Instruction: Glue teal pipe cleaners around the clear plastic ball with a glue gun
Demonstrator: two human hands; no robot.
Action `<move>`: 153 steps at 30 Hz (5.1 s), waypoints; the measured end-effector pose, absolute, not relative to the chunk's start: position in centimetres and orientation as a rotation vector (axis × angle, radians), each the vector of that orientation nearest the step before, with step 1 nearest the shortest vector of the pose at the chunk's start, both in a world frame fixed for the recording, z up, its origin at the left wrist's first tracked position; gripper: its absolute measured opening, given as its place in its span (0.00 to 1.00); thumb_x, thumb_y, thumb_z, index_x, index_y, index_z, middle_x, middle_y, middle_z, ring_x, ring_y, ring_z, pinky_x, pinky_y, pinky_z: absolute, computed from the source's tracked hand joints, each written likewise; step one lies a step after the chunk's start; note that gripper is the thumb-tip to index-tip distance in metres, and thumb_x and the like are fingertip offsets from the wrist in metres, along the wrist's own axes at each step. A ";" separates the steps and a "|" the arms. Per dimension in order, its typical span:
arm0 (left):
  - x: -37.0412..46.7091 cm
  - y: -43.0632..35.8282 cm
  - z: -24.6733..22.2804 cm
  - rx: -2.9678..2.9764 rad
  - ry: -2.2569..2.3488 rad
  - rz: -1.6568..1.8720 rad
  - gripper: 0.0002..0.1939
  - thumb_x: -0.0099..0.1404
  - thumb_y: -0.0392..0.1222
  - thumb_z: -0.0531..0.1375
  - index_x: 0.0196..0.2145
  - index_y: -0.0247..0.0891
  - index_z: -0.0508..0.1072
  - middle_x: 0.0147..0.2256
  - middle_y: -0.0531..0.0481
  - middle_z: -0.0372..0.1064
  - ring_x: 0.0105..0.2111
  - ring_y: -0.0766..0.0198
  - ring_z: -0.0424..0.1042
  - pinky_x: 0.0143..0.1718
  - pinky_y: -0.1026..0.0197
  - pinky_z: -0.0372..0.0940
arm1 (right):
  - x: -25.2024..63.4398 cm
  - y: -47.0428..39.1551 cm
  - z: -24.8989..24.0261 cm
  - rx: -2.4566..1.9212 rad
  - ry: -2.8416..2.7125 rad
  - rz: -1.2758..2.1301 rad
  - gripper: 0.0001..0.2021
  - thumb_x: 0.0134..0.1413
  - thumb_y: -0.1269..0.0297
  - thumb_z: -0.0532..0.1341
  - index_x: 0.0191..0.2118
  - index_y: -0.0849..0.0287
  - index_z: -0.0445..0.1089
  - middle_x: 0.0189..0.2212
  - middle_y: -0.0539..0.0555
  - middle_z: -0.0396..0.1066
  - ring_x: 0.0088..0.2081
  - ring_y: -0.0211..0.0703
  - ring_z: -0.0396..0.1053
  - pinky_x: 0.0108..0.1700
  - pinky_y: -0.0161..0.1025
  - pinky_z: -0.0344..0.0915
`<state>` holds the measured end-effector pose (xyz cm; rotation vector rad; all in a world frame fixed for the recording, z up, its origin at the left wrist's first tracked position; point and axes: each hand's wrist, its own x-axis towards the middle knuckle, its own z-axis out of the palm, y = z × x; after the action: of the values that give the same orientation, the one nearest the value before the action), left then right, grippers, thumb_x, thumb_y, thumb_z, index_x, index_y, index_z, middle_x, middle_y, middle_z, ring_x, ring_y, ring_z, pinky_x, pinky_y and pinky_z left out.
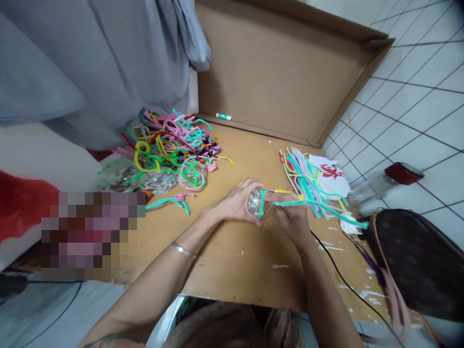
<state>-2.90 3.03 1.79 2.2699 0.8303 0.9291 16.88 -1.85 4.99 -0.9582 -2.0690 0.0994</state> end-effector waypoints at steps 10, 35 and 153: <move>-2.2 2.6 2.0 2.245 0.865 0.975 0.44 0.39 0.51 0.72 0.52 0.39 0.61 0.51 0.42 0.60 0.53 0.52 0.62 0.56 0.50 0.60 | 16.7 -1.6 4.9 -0.923 -2.067 0.086 0.13 0.57 0.71 0.54 0.39 0.51 0.76 0.37 0.50 0.78 0.41 0.44 0.76 0.47 0.45 0.71; -1.3 0.9 3.1 1.876 1.014 0.962 0.34 0.43 0.41 0.68 0.48 0.40 0.64 0.45 0.47 0.68 0.45 0.55 0.69 0.47 0.52 0.65 | 16.4 -1.6 4.6 -1.001 -1.958 0.226 0.10 0.57 0.64 0.57 0.40 0.50 0.75 0.38 0.52 0.77 0.41 0.44 0.73 0.47 0.44 0.69; -2.5 1.2 2.5 1.484 0.813 0.917 0.36 0.42 0.44 0.71 0.49 0.38 0.64 0.43 0.49 0.67 0.41 0.60 0.68 0.43 0.60 0.63 | 19.3 -3.0 6.2 -1.852 -1.584 -0.279 0.13 0.41 0.51 0.56 0.22 0.54 0.57 0.18 0.48 0.59 0.22 0.37 0.53 0.27 0.36 0.50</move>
<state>-2.51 1.19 2.55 1.4836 0.8134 0.9174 19.28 -2.96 6.16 -1.8522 -1.5839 -0.2789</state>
